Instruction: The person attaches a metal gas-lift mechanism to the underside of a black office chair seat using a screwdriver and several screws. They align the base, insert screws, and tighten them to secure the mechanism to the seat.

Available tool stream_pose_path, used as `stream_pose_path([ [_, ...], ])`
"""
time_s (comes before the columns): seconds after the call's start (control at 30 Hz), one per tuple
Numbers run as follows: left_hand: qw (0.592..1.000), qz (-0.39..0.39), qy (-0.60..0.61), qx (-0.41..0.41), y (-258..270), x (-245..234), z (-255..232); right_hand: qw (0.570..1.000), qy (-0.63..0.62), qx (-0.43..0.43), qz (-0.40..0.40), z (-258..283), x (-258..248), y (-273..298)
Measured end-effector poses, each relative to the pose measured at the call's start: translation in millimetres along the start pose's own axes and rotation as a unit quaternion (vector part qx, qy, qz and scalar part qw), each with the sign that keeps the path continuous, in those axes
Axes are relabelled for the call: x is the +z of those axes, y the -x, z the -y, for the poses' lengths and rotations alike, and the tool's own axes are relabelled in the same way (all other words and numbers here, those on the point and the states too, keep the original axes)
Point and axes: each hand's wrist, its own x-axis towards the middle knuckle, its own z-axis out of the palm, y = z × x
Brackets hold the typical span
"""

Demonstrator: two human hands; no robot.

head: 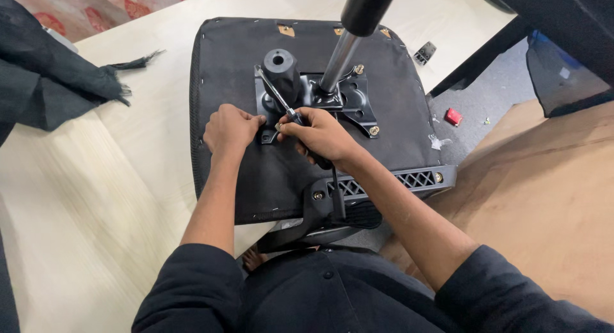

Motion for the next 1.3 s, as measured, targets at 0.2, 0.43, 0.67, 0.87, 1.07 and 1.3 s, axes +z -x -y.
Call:
stream_pose_path([
  [0.2, 1.0, 0.014, -0.014, -0.009, -15.0, 2.6, -2.4, 0.999, 0.04, 0.016, -0.002, -11.7, 11.6, -19.0],
  [0.43, 1.0, 0.004, -0.008, 0.002, -15.6, 4.1, -1.3, 0.997, 0.041, 0.066, 0.014, -20.2, 12.0, -33.9],
  [0.67, 0.997, 0.016, 0.03, 0.067, -1.0, 2.5, 16.9, 0.994, -0.003, 0.108, 0.012, -28.0, 20.1, -43.9],
  [0.87, 0.981, 0.008, 0.07, 0.179, 12.8, -6.3, 39.2, 0.994, 0.078, 0.076, -0.033, -28.4, 21.8, -46.8],
  [1.07, 0.977, 0.077, 0.044, 0.193, 11.3, -16.1, 42.8, 0.984, 0.165, 0.021, -0.06, -27.2, 26.0, -39.3],
  [1.3, 0.975, 0.003, 0.061, 0.212, 19.8, -3.5, 45.5, 0.955, 0.265, -0.114, -0.074, -40.0, 25.9, -46.5],
])
